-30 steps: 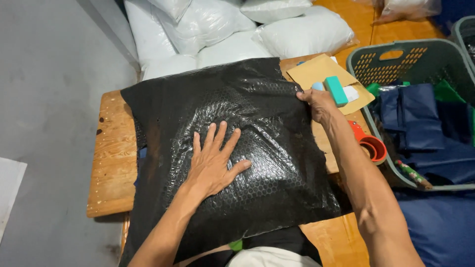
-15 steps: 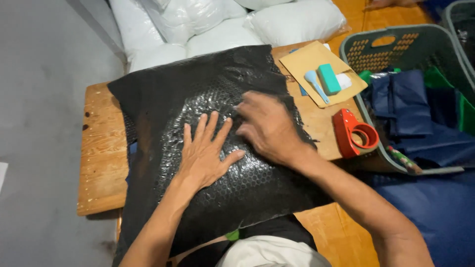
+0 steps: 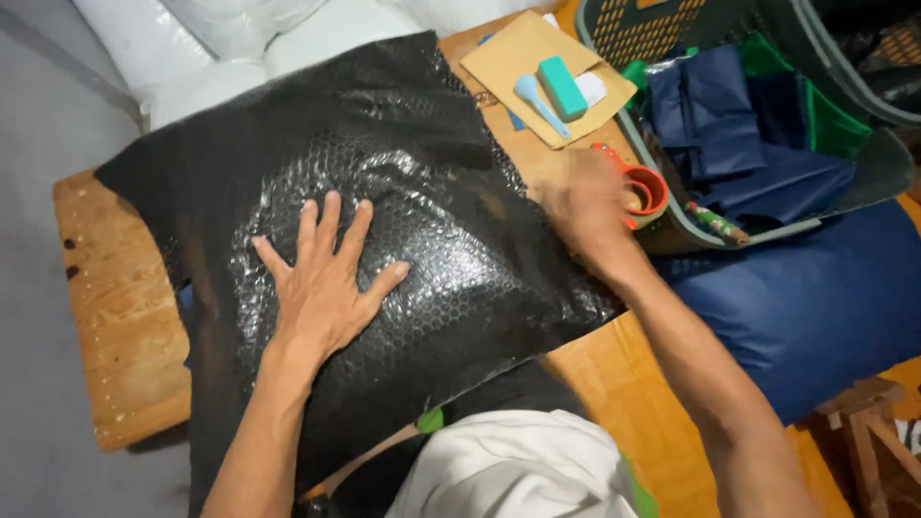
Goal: The person wraps a blue item in black bubble wrap on a wooden table, smooths the wrap, and seals the edges with clear tape using a red tape dispenser. The person repeats the wrapping and taping process on another package.
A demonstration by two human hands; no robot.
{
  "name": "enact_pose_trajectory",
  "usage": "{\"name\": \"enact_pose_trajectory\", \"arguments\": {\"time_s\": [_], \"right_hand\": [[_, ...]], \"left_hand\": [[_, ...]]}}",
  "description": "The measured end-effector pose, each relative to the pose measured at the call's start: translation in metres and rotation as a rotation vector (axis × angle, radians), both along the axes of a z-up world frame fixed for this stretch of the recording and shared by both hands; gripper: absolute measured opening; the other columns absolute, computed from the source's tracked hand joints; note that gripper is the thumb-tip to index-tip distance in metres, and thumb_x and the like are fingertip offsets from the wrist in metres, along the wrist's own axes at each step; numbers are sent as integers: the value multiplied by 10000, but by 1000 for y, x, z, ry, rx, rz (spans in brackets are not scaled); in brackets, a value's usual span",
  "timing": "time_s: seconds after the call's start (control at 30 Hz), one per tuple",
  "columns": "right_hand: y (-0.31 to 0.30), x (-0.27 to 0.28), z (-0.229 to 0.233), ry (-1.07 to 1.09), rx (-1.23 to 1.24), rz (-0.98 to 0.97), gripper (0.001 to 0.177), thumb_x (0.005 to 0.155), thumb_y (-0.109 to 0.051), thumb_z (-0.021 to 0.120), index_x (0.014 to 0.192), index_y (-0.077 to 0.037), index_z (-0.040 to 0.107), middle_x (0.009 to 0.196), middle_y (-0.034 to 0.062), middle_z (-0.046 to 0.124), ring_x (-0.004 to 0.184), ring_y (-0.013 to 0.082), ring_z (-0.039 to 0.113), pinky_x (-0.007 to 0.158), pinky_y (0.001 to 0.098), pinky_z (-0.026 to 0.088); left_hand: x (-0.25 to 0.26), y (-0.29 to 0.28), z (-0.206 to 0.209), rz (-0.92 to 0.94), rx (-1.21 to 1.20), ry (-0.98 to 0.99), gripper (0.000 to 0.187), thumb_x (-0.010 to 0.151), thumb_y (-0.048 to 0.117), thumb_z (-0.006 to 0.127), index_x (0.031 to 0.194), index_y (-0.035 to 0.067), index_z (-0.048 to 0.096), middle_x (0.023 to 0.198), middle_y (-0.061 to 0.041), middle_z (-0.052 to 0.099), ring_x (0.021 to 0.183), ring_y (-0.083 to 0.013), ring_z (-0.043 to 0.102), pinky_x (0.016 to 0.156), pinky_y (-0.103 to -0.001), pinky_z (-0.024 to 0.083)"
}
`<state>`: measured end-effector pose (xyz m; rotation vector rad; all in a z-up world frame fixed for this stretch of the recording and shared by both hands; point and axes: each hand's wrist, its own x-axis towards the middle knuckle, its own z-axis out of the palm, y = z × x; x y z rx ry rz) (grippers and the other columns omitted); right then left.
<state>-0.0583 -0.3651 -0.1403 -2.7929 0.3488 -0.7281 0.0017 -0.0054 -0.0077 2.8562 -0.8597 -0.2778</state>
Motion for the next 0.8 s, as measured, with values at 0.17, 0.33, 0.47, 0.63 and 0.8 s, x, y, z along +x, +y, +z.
{"name": "enact_pose_trajectory", "arguments": {"time_s": [0.17, 0.33, 0.47, 0.63, 0.8], "right_hand": [[-87, -53, -72, 129, -349, -221, 509, 995, -574, 722, 990, -73, 638, 783, 139, 706, 728, 355, 729, 901, 473, 457], [-90, -46, -74, 216, -327, -224, 508, 975, -548, 699, 989, -45, 632, 802, 181, 700, 756, 392, 702, 885, 491, 445], [-87, -48, -61, 108, -249, -170, 738, 841, -577, 863, 1102, 64, 608, 1028, 272, 650, 924, 454, 634, 816, 508, 505], [-10, -78, 35, 99, 502, -59, 288, 968, -306, 735, 1062, -46, 652, 928, 129, 681, 793, 252, 600, 645, 377, 441], [-16, -99, 3, 438, 1590, 257, 352, 815, -147, 826, 1133, -44, 714, 892, -18, 709, 788, 44, 609, 738, 170, 451]], "left_hand": [[-5, -2, 7, 1, -72, 15, 890, 950, 801, 318, 1621, 217, 337, 1707, -180, 202, 1579, -400, 110, 1102, -822, -48], [-4, -1, 5, -18, -92, 22, 851, 956, 752, 323, 1634, 244, 255, 1710, -151, 123, 1572, -386, 54, 1091, -817, -60], [-2, 0, 3, -11, -107, 52, 829, 937, 733, 312, 1638, 315, 166, 1723, -91, 53, 1574, -354, -11, 1086, -795, -120], [-2, -2, 5, -3, -83, 64, 845, 926, 744, 307, 1638, 312, 168, 1722, -90, 38, 1574, -347, -25, 1096, -780, -133], [-3, -3, 8, 9, -78, 66, 845, 929, 734, 321, 1636, 289, 192, 1719, -120, 64, 1572, -340, -25, 1096, -771, -128]]}}
